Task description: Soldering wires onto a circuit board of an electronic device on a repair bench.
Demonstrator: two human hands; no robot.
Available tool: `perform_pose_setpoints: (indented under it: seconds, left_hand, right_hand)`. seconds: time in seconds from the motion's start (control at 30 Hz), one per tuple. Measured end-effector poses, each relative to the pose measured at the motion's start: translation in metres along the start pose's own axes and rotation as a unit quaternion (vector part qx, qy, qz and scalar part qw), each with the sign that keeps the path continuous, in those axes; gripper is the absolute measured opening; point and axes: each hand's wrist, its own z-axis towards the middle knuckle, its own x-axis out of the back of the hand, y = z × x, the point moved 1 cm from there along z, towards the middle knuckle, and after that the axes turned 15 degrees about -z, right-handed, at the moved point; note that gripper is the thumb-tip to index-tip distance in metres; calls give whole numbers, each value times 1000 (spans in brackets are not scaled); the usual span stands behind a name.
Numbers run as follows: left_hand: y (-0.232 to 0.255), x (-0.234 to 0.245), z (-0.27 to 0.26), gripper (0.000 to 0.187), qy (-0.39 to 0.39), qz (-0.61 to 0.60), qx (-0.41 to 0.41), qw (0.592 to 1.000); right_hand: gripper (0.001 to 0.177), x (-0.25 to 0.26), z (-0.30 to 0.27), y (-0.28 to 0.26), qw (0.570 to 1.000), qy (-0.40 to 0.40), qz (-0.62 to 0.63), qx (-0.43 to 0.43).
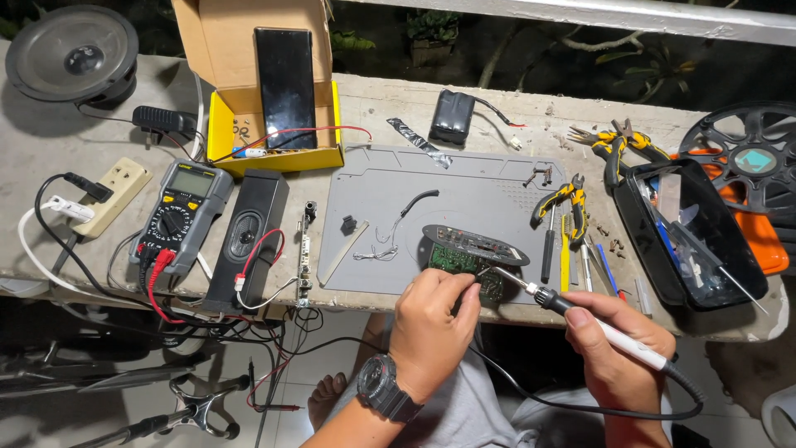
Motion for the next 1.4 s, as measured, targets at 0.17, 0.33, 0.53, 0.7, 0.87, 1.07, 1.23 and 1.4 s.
perform_pose_setpoints:
  seconds: [0.17,0.33,0.53,0.7,0.87,1.07,1.23,1.4]
  left_hand:
    - [2,3,0,7,-21,29,-2,999]
    - [9,11,4,11,-36,19,32,999]
    - [36,24,16,18,-71,-99,193,974]
    - [43,17,8,9,-89,-211,354,907]
    - [41,17,4,10,-87,-267,462,841]
    - [33,17,-4,11,-86,-371,392,838]
    - [35,13,-6,25,-54,-367,426,826]
    - [25,12,-7,25,-30,-324,420,847]
  right_hand:
    - [25,12,-9,7,997,7,-74,-16]
    - [28,30,-26,7,996,-4,-83,15]
    - [42,6,-38,41,960,113,122,227]
    - [37,-13,-35,-14,938,116,24,326]
    - [31,-36,-21,-37,894,127,-57,426]
    - [33,-50,-23,-25,912,136,-67,381]
    - [37,-57,-28,-23,927,133,-59,347]
    - [37,-61,-29,-24,929,125,-67,343]
